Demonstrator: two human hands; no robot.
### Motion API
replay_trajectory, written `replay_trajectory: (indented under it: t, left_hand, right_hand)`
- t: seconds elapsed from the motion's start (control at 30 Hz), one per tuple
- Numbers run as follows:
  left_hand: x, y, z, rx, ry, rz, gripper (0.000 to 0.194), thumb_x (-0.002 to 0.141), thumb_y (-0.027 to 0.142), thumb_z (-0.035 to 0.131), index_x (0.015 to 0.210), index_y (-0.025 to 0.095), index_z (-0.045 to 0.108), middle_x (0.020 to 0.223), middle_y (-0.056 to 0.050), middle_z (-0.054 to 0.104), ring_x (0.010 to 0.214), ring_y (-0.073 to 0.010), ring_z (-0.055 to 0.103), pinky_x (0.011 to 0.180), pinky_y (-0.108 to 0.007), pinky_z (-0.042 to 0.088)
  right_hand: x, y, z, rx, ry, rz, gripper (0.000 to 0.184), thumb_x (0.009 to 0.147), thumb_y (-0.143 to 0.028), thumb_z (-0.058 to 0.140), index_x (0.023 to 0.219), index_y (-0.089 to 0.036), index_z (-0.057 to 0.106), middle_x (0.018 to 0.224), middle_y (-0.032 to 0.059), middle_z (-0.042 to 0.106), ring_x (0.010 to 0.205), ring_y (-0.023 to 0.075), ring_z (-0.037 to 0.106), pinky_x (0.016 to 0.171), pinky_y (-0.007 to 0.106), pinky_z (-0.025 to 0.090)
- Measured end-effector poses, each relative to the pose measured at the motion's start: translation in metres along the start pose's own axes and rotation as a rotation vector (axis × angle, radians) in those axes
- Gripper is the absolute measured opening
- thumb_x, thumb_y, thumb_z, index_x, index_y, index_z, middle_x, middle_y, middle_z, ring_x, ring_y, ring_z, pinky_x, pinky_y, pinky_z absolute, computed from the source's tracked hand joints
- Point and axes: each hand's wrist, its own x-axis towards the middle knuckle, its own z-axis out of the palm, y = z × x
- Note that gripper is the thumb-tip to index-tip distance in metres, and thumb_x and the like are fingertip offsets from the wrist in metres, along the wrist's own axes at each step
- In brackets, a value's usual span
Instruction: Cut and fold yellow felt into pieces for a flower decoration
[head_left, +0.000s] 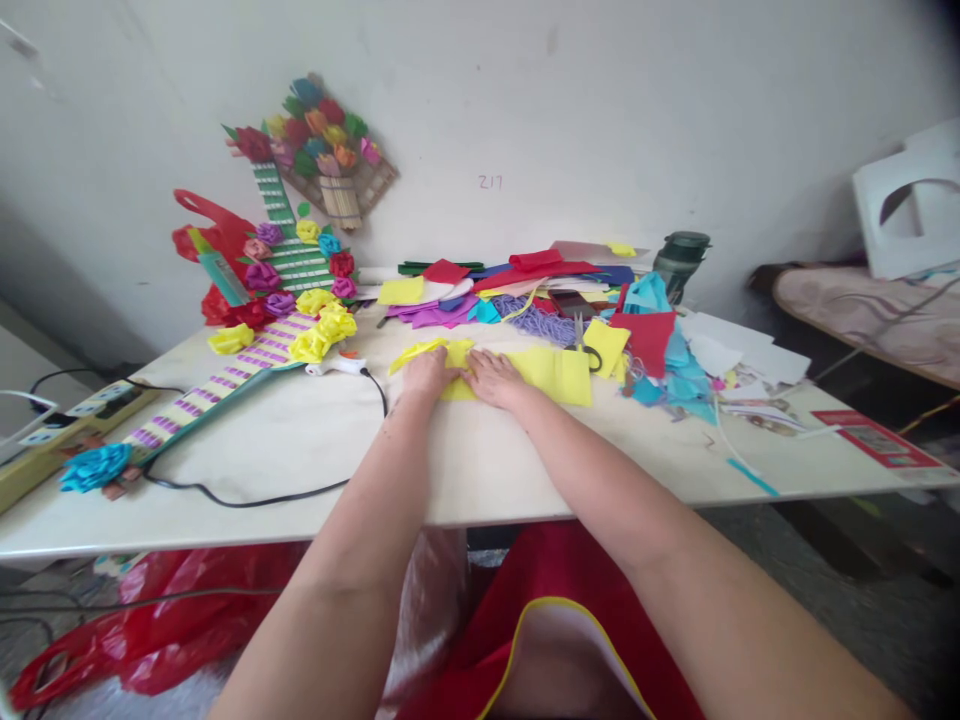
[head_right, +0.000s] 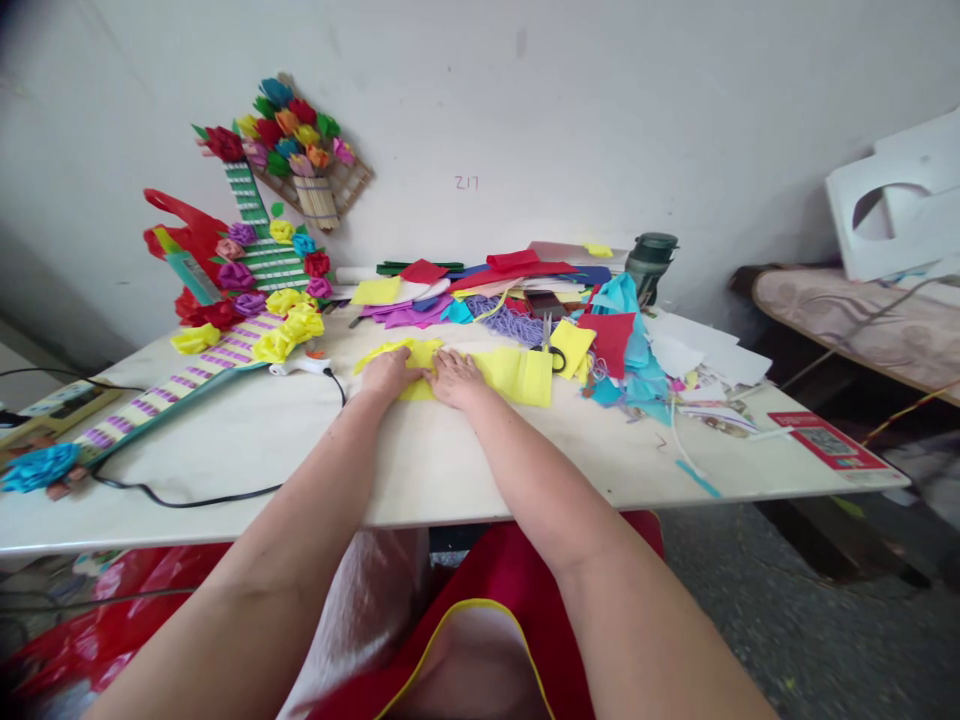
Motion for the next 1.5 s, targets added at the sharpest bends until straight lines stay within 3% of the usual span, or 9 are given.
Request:
replay_trajectory:
  t: [0.57, 0.77, 1.0, 1.2, 1.37, 1.5]
  left_hand:
    - [0.003, 0.001, 0.001, -0.050, 0.001, -0.038, 0.048, 0.085, 0.053, 0.048, 0.111, 0.017, 0.064, 0.110, -0.015, 0.069, 0.104, -0.0274, 0.064, 0.086, -0.033, 0.048]
    - [0.010, -0.003, 0.005, -0.111, -0.027, -0.081, 0.054, 0.081, 0.063, 0.047, 0.098, 0.017, 0.070, 0.106, -0.014, 0.070, 0.101, -0.0270, 0.065, 0.082, -0.030, 0.048]
    - [0.007, -0.003, -0.002, -0.174, -0.072, -0.123, 0.038, 0.082, 0.048, 0.050, 0.091, 0.019, 0.072, 0.098, -0.010, 0.072, 0.092, -0.0233, 0.067, 0.077, -0.028, 0.048]
    - [0.009, -0.007, 0.000, -0.238, -0.064, -0.117, 0.038, 0.085, 0.044, 0.043, 0.093, 0.021, 0.071, 0.100, -0.008, 0.073, 0.093, -0.0219, 0.067, 0.075, -0.027, 0.049]
    - [0.009, -0.008, 0.000, -0.289, -0.027, -0.176, 0.036, 0.083, 0.046, 0.047, 0.100, 0.023, 0.069, 0.101, -0.007, 0.073, 0.095, -0.0212, 0.067, 0.078, -0.027, 0.049]
    - [0.011, -0.011, 0.002, -0.306, -0.027, -0.183, 0.030, 0.082, 0.040, 0.048, 0.095, 0.023, 0.069, 0.097, -0.007, 0.073, 0.093, -0.0210, 0.067, 0.076, -0.027, 0.049]
  right_hand:
    - [-0.010, 0.004, -0.007, -0.035, -0.056, -0.016, 0.072, 0.093, -0.058, 0.020, 0.153, -0.018, 0.021, 0.161, 0.0041, 0.009, 0.149, 0.0245, 0.005, 0.117, 0.054, 0.003]
    - [-0.008, 0.004, -0.007, -0.036, -0.060, -0.011, 0.073, 0.092, -0.061, 0.018, 0.153, -0.020, 0.022, 0.161, 0.0037, 0.009, 0.149, 0.0246, 0.004, 0.117, 0.054, 0.002]
    - [-0.007, 0.006, -0.005, -0.048, -0.060, -0.028, 0.077, 0.092, -0.062, 0.014, 0.153, -0.017, 0.020, 0.161, 0.0044, 0.008, 0.149, 0.0253, 0.003, 0.117, 0.054, 0.001]
    - [-0.008, 0.005, -0.006, -0.040, -0.049, -0.031, 0.078, 0.091, -0.064, 0.013, 0.153, -0.017, 0.021, 0.161, 0.0052, 0.010, 0.148, 0.0263, 0.005, 0.116, 0.055, 0.002]
    - [-0.009, 0.004, -0.007, -0.045, -0.052, -0.029, 0.078, 0.091, -0.063, 0.015, 0.153, -0.016, 0.021, 0.161, 0.0060, 0.010, 0.148, 0.0260, 0.005, 0.117, 0.054, 0.002]
    - [-0.010, 0.004, -0.007, -0.045, -0.053, -0.025, 0.076, 0.092, -0.062, 0.014, 0.153, -0.016, 0.021, 0.161, 0.0058, 0.010, 0.149, 0.0253, 0.004, 0.117, 0.053, 0.002]
